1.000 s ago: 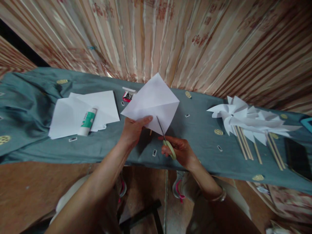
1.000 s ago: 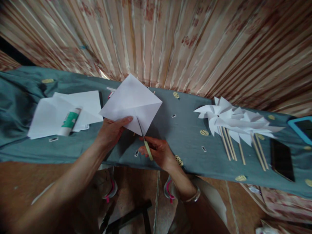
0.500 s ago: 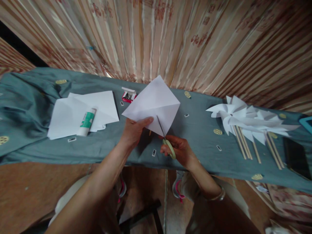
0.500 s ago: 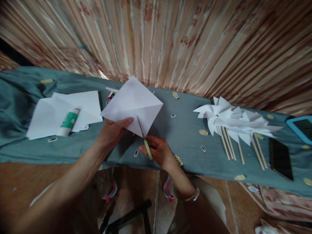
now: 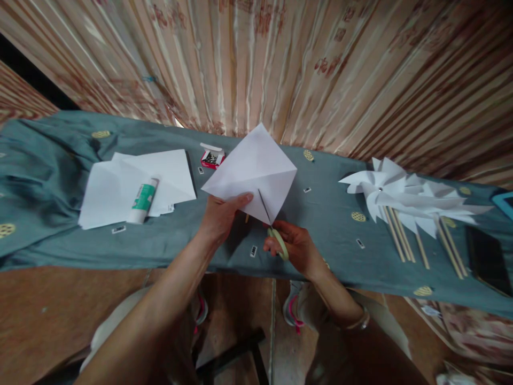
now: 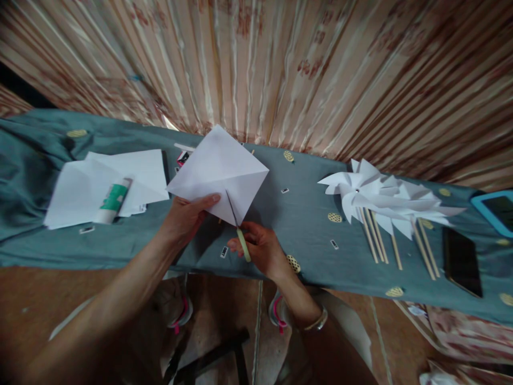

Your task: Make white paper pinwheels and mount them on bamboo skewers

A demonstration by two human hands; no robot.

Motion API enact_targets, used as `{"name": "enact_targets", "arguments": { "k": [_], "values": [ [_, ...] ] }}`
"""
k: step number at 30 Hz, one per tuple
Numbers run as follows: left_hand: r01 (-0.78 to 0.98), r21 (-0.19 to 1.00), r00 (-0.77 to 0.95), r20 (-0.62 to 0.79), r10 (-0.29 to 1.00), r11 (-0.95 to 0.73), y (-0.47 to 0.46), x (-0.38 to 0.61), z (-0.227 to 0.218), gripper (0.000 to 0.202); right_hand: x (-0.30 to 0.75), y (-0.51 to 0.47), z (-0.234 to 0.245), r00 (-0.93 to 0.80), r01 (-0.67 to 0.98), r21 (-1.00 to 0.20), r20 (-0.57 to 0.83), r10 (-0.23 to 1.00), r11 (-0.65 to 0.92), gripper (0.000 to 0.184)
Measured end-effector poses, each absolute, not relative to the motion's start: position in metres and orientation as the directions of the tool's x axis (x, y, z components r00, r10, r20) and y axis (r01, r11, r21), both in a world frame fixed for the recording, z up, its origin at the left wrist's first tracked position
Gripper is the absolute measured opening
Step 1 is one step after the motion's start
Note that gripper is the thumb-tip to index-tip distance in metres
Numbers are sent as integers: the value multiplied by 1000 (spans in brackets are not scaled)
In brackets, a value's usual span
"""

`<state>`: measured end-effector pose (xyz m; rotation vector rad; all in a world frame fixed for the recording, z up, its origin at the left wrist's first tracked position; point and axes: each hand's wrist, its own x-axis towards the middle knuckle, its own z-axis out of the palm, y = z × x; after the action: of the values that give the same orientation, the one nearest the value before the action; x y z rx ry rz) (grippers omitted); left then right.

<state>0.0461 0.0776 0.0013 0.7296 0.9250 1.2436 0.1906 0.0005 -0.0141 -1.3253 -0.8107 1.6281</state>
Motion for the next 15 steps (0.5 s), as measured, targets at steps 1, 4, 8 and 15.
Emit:
{"name": "enact_targets", "arguments": {
  "k": [1, 4, 8, 15],
  "values": [
    [-462, 867, 64, -177, 982, 187, 78, 46, 1, 47, 191, 0, -15, -66, -213, -885, -409, 910, -413, 42],
    [-472, 865, 62, -162, 985, 172, 78, 46, 1, 50, 191, 0, -17, -63, -199, -892, -402, 914, -406, 42],
    [-475, 865, 64, -148, 987, 161, 78, 46, 0, 51, 191, -1, -18, -48, -194, -889, -414, 909, -415, 44],
    [-493, 853, 73, -155, 985, 171, 78, 46, 0, 49, 191, 1, -15, -42, -178, -887, -425, 904, -426, 45]
  ]
}}
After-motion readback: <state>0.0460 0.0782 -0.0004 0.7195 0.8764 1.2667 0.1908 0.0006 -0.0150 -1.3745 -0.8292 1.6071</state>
